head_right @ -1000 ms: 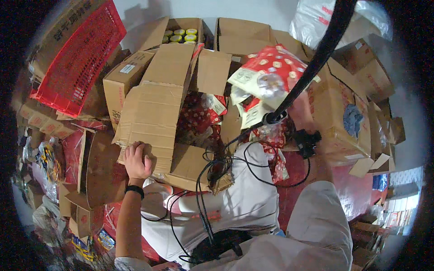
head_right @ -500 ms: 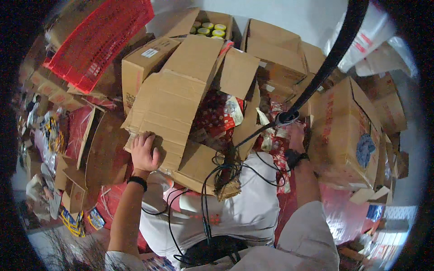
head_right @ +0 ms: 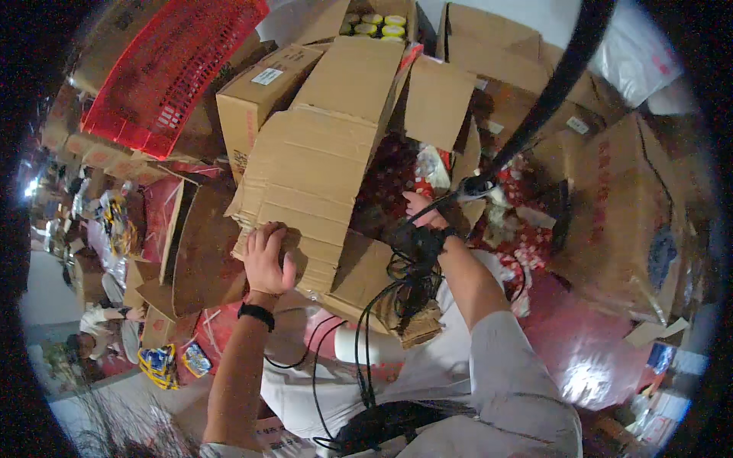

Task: Sorting and unboxing small packaged goods from large cardboard boxes in a storage area.

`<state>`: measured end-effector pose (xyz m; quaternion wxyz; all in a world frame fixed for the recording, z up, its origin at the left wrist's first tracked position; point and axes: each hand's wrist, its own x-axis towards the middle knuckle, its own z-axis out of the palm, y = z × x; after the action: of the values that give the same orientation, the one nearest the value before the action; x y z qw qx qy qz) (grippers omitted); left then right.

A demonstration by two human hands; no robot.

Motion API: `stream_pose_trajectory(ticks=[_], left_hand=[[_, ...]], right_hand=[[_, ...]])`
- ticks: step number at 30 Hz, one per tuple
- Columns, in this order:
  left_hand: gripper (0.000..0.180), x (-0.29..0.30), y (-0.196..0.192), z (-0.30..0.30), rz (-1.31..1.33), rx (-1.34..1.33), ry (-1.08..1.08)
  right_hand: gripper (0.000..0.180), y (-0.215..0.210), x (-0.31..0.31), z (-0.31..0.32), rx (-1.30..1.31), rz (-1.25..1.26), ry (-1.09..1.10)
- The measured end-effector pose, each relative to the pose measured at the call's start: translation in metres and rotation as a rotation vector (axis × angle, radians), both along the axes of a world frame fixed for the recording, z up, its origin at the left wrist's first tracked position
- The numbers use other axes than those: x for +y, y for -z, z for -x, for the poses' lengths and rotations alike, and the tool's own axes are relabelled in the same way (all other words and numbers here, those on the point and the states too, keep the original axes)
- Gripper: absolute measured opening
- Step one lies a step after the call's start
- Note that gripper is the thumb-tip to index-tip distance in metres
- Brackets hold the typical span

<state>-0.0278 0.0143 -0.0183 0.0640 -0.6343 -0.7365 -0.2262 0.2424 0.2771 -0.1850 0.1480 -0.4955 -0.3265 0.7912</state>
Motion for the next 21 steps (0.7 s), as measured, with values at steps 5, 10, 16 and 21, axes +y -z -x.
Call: stream_pose_trajectory(ticks=[5, 10, 16, 21], left_hand=[[0.051, 0.002, 0.000, 0.001, 0.069, -0.001, -0.007], [0.051, 0.002, -0.003, 0.002, 0.106, -0.019, 0.028], [0.054, 0.002, -0.005, 0.004, 0.188, 0.028, 0.064], [0.054, 0.002, -0.006, 0.007, 0.254, 0.075, 0.082]], right_hand=[[0.096, 0.085, 0.014, 0.020, -0.225, -0.128, -0.216], [0.091, 0.150, 0.066, 0.026, -0.461, -0.411, -0.034], [0.084, 0.220, 0.065, 0.014, -0.577, -0.498, 0.068], [0.079, 0.251, 0.043, 0.015, -0.626, -0.501, 0.110]])
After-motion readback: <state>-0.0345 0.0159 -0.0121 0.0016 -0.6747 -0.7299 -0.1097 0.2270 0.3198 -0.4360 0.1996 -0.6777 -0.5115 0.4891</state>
